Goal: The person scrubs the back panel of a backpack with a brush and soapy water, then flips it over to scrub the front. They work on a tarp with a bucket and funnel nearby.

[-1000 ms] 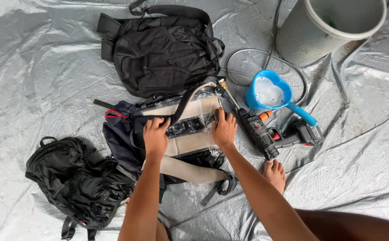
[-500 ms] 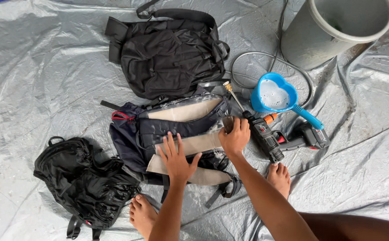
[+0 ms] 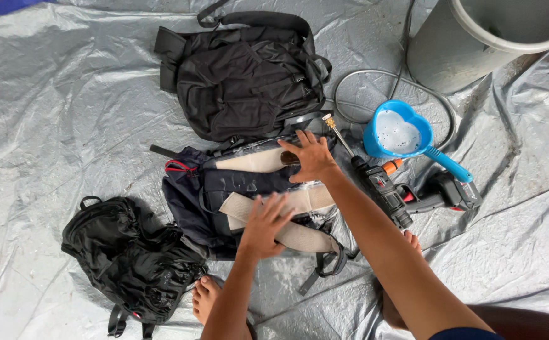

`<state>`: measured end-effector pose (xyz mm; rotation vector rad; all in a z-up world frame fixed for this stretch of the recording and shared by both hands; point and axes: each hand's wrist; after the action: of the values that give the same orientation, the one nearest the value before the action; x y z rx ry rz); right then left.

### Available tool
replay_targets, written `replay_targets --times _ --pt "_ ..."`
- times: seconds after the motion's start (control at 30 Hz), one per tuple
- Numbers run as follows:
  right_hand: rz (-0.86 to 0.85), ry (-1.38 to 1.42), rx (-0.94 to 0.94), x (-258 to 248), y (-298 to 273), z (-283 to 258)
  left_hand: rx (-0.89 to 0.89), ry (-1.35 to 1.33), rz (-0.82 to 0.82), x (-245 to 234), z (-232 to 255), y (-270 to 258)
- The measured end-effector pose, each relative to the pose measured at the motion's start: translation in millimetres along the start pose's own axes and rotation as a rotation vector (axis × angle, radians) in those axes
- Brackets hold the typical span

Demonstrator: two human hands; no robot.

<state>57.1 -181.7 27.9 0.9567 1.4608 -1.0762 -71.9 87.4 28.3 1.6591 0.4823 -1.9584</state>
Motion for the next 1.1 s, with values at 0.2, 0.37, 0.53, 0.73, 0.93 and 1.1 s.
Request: replay_targets --times 0.2,0.37,0.53,0.73,0.93,1.1 --pt "0.153 -0.214 0.096 30.6 -10.1 -9.3 -0.312 0.065 -0.233 -7.6 -17.6 16.6" --pt "-0.052 -0.178 0.325 48.6 -31.6 -23.0 -0.093 0.311 -0.122 -16.9 -59.1 26.5" --pt "-0.162 -0.142 0.345 52.7 -68.7 -43.8 -0.075 0.447 -0.300 -31.9 -79.9 38.2" --pt "-0.524 -0.074 0.207 115.7 -83.7 -30.6 -0.215 0.529 0.208 -26.1 -59.3 23.9" --pt "-0.275 0.234 0.448 24.2 -57.8 -22.6 -0.545 -0.032 0.198 -15.4 -74.8 4.2" --pt "0.237 0.410 0.358 -6.0 -37.0 -59.1 -0.659 -0.072 0.047 22.7 -40.4 18.9"
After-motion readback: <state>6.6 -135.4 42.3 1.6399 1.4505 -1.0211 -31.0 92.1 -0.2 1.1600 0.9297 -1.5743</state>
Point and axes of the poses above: each hand's wrist, its own y-axis towards the middle knuckle, its own x-axis out of the palm, z = x × y, and after that the axes turned 1 degree about -y, right-handed
